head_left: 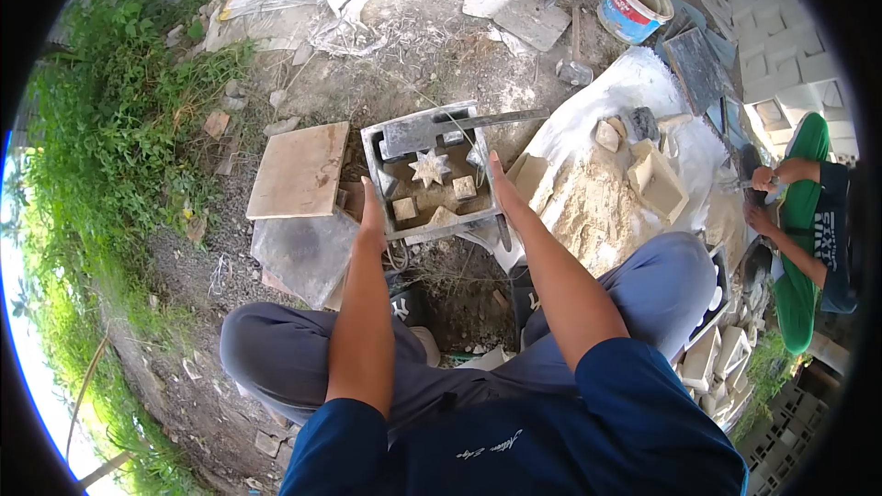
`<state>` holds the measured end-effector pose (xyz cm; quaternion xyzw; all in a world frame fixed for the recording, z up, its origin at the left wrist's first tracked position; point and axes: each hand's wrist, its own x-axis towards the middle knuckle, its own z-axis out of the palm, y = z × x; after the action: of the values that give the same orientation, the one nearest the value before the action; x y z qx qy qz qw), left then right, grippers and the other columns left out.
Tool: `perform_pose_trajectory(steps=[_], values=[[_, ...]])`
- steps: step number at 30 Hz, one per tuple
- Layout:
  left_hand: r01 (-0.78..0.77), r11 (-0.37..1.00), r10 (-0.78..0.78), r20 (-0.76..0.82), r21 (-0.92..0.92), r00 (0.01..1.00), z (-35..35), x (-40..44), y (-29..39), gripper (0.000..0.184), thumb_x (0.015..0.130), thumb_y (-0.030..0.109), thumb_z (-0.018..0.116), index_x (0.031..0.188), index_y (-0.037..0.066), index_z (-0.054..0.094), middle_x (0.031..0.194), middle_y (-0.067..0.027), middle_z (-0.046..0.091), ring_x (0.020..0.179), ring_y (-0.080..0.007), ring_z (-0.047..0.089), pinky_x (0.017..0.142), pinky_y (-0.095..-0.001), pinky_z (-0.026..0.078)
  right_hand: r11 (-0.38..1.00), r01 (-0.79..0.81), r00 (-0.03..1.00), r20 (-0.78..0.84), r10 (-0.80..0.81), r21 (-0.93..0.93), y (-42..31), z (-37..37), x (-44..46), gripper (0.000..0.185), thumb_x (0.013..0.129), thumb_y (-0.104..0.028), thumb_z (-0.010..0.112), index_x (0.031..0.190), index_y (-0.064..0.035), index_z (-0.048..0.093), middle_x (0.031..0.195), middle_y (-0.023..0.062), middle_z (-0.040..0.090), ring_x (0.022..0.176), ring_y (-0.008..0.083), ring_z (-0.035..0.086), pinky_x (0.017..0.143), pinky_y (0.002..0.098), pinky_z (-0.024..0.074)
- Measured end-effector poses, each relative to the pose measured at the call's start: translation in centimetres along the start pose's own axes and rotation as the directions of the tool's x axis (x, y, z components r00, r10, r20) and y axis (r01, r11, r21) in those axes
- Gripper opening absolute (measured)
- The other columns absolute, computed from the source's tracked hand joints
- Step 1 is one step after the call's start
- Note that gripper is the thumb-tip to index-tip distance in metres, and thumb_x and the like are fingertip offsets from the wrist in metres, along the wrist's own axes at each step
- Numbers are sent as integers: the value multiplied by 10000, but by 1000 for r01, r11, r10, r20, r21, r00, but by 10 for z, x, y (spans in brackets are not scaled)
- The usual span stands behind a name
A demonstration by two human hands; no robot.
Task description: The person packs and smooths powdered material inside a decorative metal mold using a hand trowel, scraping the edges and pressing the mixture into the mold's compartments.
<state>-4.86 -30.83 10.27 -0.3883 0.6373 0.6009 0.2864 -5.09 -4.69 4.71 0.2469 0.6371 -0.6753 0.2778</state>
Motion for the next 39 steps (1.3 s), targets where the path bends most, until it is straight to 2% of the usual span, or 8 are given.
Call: perform_pose_trajectory(steps=[7,11,15,17,20,21,30,39], values=[[-211,977,214,138,-33,967,-6,33,-27,1068,823,921,198,1613,242,-38,1691,-54,-76,1545,-326,-59,1171,-651,21,940,-54,994,-106,19,-336,-7,-10,1,1059,864,-873,293,1500,-38,435,1551,270,366,1471,387,303,1191,425,227],[-237,960,253,-100,147,962,-1,24,-25,1126,878,865,262,1453,-90,423,1500,-267,445,1421,-372,394,1153,-405,297,993,51,972,-233,-24,109,9,-32,50,1116,850,-855,412,1520,35,346,1540,251,377,1363,355,441,1172,438,277],[-198,945,246,-167,261,955,-6,45,-32,1097,875,860,274,1303,-102,584,1351,-328,552,1309,-439,496,1108,-476,357,740,362,896,-430,-109,567,-60,-25,41,940,886,-772,497,1442,-15,453,1370,198,519,1227,310,556,1126,473,348],[-193,942,246,-173,274,954,-6,36,-26,1095,876,857,277,1298,-104,587,1344,-336,553,1305,-441,499,1109,-475,357,372,329,942,-329,-65,868,-93,-20,38,609,978,-677,423,827,-120,617,916,112,565,953,247,569,899,428,453],[-201,934,266,-196,296,944,-4,19,-19,1091,879,851,283,1269,-117,603,1329,-357,551,1299,-451,500,1109,-478,356,323,449,840,-270,-471,833,-111,-14,31,591,1037,-558,410,603,-166,323,623,10,336,610,177,397,660,319,376],[-193,936,266,-234,294,935,-3,17,-16,1088,884,845,277,1251,-123,612,1322,-360,554,1298,-455,498,1110,-486,354,261,440,841,-293,-455,859,-144,5,0,609,1065,-481,394,566,-170,233,536,-40,210,516,143,198,576,314,251],[-180,924,288,-303,337,908,0,17,-14,1031,927,795,241,1176,-115,658,1215,-366,612,1197,-496,559,1041,-537,418,477,705,552,16,-834,524,-202,52,-154,582,1076,-454,372,578,-162,296,512,-39,212,488,118,170,524,314,199],[-310,874,436,-320,376,841,2,10,-33,847,954,733,337,1138,1,722,1049,-348,670,1084,-502,609,974,-542,443,501,746,553,11,-833,439,-131,81,-152,515,1063,-250,496,593,-93,357,519,-25,312,464,114,257,480,313,232]])
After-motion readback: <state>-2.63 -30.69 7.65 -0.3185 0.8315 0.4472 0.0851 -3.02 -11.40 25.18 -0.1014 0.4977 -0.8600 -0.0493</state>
